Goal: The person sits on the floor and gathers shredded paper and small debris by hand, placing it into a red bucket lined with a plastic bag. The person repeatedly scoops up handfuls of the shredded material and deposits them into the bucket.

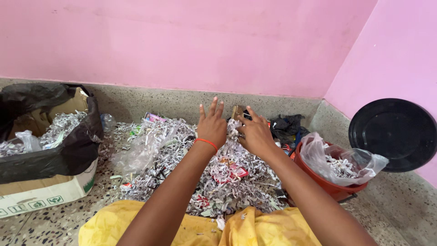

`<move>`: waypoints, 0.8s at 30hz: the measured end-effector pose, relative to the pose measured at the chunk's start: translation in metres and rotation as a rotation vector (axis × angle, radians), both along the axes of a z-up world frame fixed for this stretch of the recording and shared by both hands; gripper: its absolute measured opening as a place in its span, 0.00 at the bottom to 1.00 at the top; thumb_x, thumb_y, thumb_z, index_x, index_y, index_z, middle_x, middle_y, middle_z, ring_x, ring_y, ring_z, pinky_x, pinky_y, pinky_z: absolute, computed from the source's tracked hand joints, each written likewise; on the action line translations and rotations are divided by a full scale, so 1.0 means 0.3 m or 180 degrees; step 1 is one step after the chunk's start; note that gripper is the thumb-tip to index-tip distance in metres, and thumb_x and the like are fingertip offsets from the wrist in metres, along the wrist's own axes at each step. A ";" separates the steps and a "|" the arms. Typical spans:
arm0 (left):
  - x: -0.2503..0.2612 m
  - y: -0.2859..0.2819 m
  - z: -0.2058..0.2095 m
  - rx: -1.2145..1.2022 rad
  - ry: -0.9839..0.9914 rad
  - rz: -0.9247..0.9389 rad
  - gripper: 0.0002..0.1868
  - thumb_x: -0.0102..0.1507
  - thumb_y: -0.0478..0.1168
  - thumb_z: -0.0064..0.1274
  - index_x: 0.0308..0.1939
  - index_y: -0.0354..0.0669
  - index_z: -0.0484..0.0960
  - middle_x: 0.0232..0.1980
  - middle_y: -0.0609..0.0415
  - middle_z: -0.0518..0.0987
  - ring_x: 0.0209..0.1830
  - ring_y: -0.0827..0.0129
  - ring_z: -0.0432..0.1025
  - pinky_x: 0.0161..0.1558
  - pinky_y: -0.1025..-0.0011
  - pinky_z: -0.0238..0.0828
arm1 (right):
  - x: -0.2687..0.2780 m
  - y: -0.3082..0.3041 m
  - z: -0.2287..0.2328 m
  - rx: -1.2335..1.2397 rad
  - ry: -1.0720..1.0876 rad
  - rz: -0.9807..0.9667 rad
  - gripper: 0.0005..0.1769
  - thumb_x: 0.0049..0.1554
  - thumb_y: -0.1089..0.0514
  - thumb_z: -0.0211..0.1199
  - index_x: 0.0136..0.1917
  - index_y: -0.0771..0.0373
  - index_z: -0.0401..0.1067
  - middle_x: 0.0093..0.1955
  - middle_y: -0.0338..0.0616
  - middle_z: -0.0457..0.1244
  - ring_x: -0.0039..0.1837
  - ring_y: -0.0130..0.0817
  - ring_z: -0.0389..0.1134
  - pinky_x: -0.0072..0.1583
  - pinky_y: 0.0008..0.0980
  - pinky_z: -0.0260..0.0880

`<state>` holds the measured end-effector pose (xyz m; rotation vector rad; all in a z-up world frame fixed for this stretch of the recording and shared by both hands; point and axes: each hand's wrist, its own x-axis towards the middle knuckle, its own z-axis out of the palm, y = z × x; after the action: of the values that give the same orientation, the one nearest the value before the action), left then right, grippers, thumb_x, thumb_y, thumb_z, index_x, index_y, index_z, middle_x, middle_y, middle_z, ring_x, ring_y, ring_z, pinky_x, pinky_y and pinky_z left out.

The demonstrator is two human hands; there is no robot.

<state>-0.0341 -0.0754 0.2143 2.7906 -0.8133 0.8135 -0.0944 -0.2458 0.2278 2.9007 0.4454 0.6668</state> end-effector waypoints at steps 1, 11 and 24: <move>0.001 -0.009 0.008 -0.0033 -0.0055 -0.0008 0.08 0.60 0.41 0.54 0.32 0.47 0.89 0.81 0.50 0.56 0.84 0.54 0.38 0.75 0.35 0.33 | 0.000 0.000 0.005 -0.0002 -0.0040 -0.0012 0.20 0.50 0.53 0.70 0.57 0.56 0.79 0.75 0.42 0.59 0.83 0.52 0.43 0.74 0.65 0.48; 0.008 -0.101 0.086 -0.0042 -0.0074 -0.0030 0.12 0.63 0.43 0.51 0.35 0.44 0.89 0.82 0.50 0.55 0.85 0.55 0.37 0.76 0.36 0.32 | -0.013 -0.040 0.060 0.0066 -0.0337 0.0025 0.24 0.54 0.57 0.65 0.64 0.60 0.74 0.71 0.42 0.62 0.82 0.50 0.46 0.73 0.65 0.49; -0.004 -0.301 0.144 -0.0278 -0.0439 -0.0424 0.12 0.61 0.44 0.52 0.39 0.46 0.89 0.82 0.50 0.54 0.85 0.55 0.36 0.75 0.33 0.32 | -0.086 -0.218 0.117 -0.0052 -0.0712 -0.0090 0.28 0.55 0.60 0.62 0.69 0.58 0.69 0.74 0.41 0.61 0.81 0.46 0.48 0.74 0.63 0.48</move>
<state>-0.0354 -0.1658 0.2575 2.5961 -0.9493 1.0006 -0.1201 -0.3113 0.2629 2.7677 0.3789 0.9644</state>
